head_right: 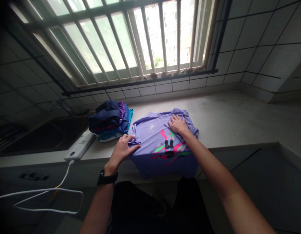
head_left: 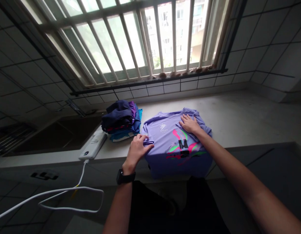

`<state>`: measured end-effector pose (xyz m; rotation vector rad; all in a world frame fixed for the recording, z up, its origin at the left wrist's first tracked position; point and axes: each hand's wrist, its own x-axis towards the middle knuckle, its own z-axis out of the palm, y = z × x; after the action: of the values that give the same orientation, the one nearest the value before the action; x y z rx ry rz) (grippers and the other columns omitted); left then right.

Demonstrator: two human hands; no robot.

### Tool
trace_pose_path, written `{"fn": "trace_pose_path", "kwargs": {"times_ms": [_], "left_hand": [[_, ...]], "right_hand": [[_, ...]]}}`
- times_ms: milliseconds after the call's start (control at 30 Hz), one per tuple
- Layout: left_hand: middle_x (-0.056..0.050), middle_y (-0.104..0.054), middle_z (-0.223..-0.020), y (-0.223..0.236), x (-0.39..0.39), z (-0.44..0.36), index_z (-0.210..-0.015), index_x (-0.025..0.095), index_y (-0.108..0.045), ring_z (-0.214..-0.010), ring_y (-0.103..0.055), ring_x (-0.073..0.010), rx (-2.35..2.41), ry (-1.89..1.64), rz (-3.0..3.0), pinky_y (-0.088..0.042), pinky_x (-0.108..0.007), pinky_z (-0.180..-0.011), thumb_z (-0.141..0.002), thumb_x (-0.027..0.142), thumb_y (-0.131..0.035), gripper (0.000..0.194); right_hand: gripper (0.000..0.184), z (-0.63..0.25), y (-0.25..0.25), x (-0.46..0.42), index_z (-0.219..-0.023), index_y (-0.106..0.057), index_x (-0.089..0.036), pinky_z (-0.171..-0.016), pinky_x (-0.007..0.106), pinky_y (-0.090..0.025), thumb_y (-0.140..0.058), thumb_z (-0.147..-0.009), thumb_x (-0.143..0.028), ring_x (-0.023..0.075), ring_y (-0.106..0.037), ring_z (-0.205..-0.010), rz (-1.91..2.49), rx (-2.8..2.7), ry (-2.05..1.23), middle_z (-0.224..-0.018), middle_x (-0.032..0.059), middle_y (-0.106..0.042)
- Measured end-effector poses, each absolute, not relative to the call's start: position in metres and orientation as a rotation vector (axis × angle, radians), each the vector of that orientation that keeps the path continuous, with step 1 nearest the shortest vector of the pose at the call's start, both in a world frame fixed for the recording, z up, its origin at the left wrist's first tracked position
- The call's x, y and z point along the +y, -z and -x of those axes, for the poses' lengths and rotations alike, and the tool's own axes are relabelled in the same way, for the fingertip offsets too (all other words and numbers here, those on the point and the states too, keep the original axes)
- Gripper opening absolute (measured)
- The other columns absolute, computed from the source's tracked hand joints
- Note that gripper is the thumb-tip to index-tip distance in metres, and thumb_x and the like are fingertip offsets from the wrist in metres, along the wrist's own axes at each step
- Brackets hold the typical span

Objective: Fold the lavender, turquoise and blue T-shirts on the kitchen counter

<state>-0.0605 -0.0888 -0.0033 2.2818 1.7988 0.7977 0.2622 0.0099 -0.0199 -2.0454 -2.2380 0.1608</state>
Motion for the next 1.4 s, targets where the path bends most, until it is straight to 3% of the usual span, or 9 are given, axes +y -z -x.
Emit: {"fn": "trace_pose_path", "kwargs": {"times_ms": [67,200,333,533,700,867,1133,1300,1400], "left_hand": [[-0.007,-0.07,-0.097,0.004,-0.089,0.056,-0.085,0.023,-0.069,-0.099,-0.066,-0.0263,1.821,-0.816,-2.269,-0.052,-0.037,-0.093,-0.083,0.032,-0.073,0.01],[-0.003,-0.068,-0.08,-0.004,-0.084,0.065,-0.078,0.023,-0.059,-0.08,-0.065,-0.0218,2.028,-1.186,-1.892,-0.051,-0.033,-0.08,-0.09,0.035,-0.061,0.017],[-0.003,-0.068,-0.078,-0.018,-0.073,0.087,-0.084,0.023,-0.056,-0.079,-0.067,-0.0215,2.194,-1.583,-1.424,-0.051,-0.031,-0.075,-0.091,0.031,-0.054,0.011],[-0.005,-0.072,-0.087,-0.028,-0.059,0.086,-0.098,0.021,-0.059,-0.082,-0.072,-0.0204,1.911,-1.634,-1.53,-0.055,-0.03,-0.075,-0.089,0.031,-0.058,0.013],[-0.005,-0.073,-0.094,-0.032,-0.062,0.064,-0.104,0.02,-0.062,-0.085,-0.072,-0.0207,1.694,-1.432,-1.744,-0.059,-0.033,-0.079,-0.07,0.031,-0.078,0.039],[-0.009,-0.078,-0.097,-0.032,-0.072,0.05,-0.094,0.019,-0.07,-0.09,-0.075,-0.0244,1.313,-0.982,-1.89,-0.061,-0.038,-0.084,-0.071,0.054,-0.081,0.043],[-0.011,-0.074,-0.108,-0.014,-0.079,0.045,-0.098,0.02,-0.07,-0.104,-0.071,-0.031,1.913,-0.565,-2.17,-0.054,-0.038,-0.093,-0.058,0.055,-0.09,0.056],[-0.012,-0.075,-0.108,-0.008,-0.077,0.033,-0.105,0.022,-0.067,-0.109,-0.07,-0.0329,2.07,-0.613,-2.1,-0.051,-0.037,-0.09,-0.067,0.066,-0.082,0.06],[-0.007,-0.077,-0.093,-0.007,-0.07,0.026,-0.114,0.022,-0.062,-0.096,-0.073,-0.0285,2.052,-0.714,-1.971,-0.052,-0.035,-0.083,-0.073,0.047,-0.083,0.053]], "right_hand": [[0.064,-0.262,0.02,0.01,-0.164,-0.033,-0.015,-0.127,0.063,-0.018,-0.022,-0.108,-0.043,0.0307,-0.02,-0.161,2.036,-2.233,-0.157,-0.174,0.0123,-0.022],[0.062,-0.262,0.022,0.009,-0.162,-0.036,-0.013,-0.126,0.064,-0.019,-0.024,-0.108,-0.039,0.0314,-0.023,-0.16,2.002,-2.231,-0.14,-0.172,0.0131,-0.026],[0.059,-0.263,0.024,0.01,-0.16,-0.042,-0.014,-0.127,0.062,-0.019,-0.027,-0.107,-0.037,0.0312,-0.024,-0.159,1.976,-2.209,-0.13,-0.171,0.0126,-0.031],[0.059,-0.264,0.02,0.009,-0.159,-0.043,-0.014,-0.128,0.06,-0.017,-0.028,-0.107,-0.036,0.0293,-0.024,-0.16,1.965,-2.19,-0.203,-0.171,0.0109,-0.031],[0.057,-0.264,0.018,0.008,-0.157,-0.046,-0.015,-0.128,0.06,-0.017,-0.031,-0.106,-0.036,0.0293,-0.025,-0.159,1.95,-2.186,-0.215,-0.171,0.0105,-0.032],[0.057,-0.265,0.018,0.008,-0.158,-0.046,-0.016,-0.129,0.059,-0.018,-0.032,-0.106,-0.035,0.0293,-0.025,-0.159,1.944,-2.178,-0.229,-0.171,0.0106,-0.032],[0.057,-0.265,0.016,0.007,-0.158,-0.045,-0.015,-0.129,0.059,-0.017,-0.033,-0.106,-0.035,0.0291,-0.025,-0.159,1.949,-2.163,-0.238,-0.171,0.0104,-0.032],[0.058,-0.265,0.016,0.007,-0.158,-0.046,-0.015,-0.129,0.059,-0.017,-0.033,-0.105,-0.035,0.0293,-0.026,-0.159,1.944,-2.159,-0.243,-0.17,0.0112,-0.032],[0.058,-0.265,0.016,0.007,-0.158,-0.045,-0.014,-0.129,0.059,-0.016,-0.033,-0.105,-0.035,0.0292,-0.025,-0.159,1.944,-2.158,-0.243,-0.17,0.0109,-0.032]]}}
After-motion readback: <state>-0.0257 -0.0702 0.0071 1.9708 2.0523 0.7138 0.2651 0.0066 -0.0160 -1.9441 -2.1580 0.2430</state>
